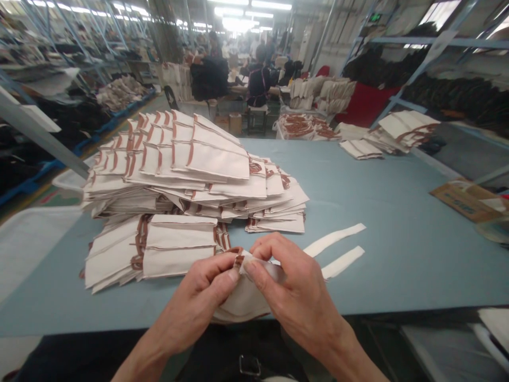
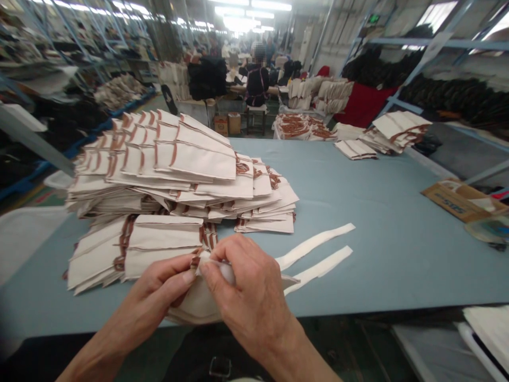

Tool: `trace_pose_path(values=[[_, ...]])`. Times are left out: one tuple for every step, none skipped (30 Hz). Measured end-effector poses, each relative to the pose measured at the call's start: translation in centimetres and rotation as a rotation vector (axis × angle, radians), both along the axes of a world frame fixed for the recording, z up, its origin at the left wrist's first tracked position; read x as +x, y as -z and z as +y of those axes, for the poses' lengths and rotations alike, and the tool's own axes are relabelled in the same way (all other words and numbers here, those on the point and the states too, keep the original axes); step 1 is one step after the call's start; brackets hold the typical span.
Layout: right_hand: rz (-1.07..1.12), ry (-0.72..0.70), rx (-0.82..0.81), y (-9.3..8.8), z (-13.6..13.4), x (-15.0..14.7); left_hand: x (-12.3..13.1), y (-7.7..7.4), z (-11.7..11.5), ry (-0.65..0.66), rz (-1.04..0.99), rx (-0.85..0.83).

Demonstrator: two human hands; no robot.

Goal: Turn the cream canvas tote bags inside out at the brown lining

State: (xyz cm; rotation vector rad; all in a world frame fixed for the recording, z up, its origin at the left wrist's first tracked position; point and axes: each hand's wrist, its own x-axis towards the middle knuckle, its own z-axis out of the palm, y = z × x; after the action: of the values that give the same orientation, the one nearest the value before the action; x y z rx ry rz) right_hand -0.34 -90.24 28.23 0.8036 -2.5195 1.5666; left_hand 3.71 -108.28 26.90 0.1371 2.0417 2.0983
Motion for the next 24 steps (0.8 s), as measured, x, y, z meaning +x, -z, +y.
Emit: trace_pose_path(values=[[0.016, 0.009, 0.007, 0.2, -0.1, 0.0, 0.0, 0.1, 0.0, -0.002, 0.001, -0.01], [0.034, 0.019, 0.013, 0.4, -0.2, 0.0, 0.0, 0.2, -0.1, -0.005, 0.004, -0.019], [0.05, 0.028, 0.018, 0.6, -0.4, 0.0, 0.0, 0.2, -0.1, -0.01, 0.009, -0.029], [0.064, 0.037, 0.023, 0.7, -0.5, 0.0, 0.0, 0.3, -0.2, -0.014, 0.013, -0.038], [0.075, 0.046, 0.027, 0.9, -0.6, 0.0, 0.0, 0.4, -0.3, -0.02, 0.018, -0.05], [0.082, 0.053, 0.033, 1.1, -0.7, -0.1, 0.0, 0.4, -0.3, -0.027, 0.025, -0.062], [0.085, 0.058, 0.038, 1.2, -0.7, -0.1, 0.0, 0.5, -0.4, -0.033, 0.032, -0.075], [0.086, 0.061, 0.044, 1.3, -0.8, -0.1, 0.0, 0.6, -0.4, -0.038, 0.036, -0.086], [0.088, 0.066, 0.051, 1.4, -0.9, -0.1, -0.1, 0.6, -0.5, -0.041, 0.039, -0.094], [0.092, 0.073, 0.058, 1.5, -1.0, -0.1, -0.1, 0.6, -0.5, -0.042, 0.038, -0.098], [0.098, 0.083, 0.064, 1.6, -1.1, -0.1, -0.1, 0.6, -0.5, -0.042, 0.037, -0.101], [0.106, 0.095, 0.067, 1.7, -1.2, -0.1, -0.2, 0.6, -0.6, -0.04, 0.032, -0.104], [0.115, 0.109, 0.067, 1.8, -1.3, 0.0, -0.2, 0.5, -0.6, -0.038, 0.027, -0.111], [0.124, 0.123, 0.062, 2.0, -1.4, 0.0, -0.2, 0.5, -0.6, -0.036, 0.022, -0.117], [0.134, 0.135, 0.054, 2.1, -1.5, 0.1, -0.3, 0.4, -0.6, -0.032, 0.017, -0.122], [0.143, 0.147, 0.046, 2.2, -1.6, 0.2, -0.3, 0.4, -0.6, -0.026, 0.014, -0.126], [0.146, 0.155, 0.04, 2.3, -1.7, 0.2, -0.3, 0.4, -0.6, -0.022, 0.014, -0.132], [0.142, 0.16, 0.04, 2.4, -1.8, 0.3, -0.4, 0.4, -0.6, -0.022, 0.017, -0.142], [0.132, 0.162, 0.044, 2.4, -1.9, 0.3, -0.4, 0.4, -0.5, -0.024, 0.02, -0.158], [0.118, 0.165, 0.05, 2.5, -1.9, 0.4, -0.4, 0.4, -0.5, -0.028, 0.024, -0.182], [0.104, 0.167, 0.053, 2.5, -2.0, 0.4, -0.5, 0.5, -0.4, -0.036, 0.03, -0.211], [0.092, 0.169, 0.052, 2.5, -2.0, 0.4, -0.5, 0.5, -0.3, -0.045, 0.039, -0.241], [0.084, 0.172, 0.046, 2.6, -2.1, 0.5, -0.6, 0.5, -0.2, -0.054, 0.05, -0.271], [0.078, 0.176, 0.035, 2.7, -2.1, 0.5, -0.7, 0.6, -0.2, -0.062, 0.064, -0.301]])
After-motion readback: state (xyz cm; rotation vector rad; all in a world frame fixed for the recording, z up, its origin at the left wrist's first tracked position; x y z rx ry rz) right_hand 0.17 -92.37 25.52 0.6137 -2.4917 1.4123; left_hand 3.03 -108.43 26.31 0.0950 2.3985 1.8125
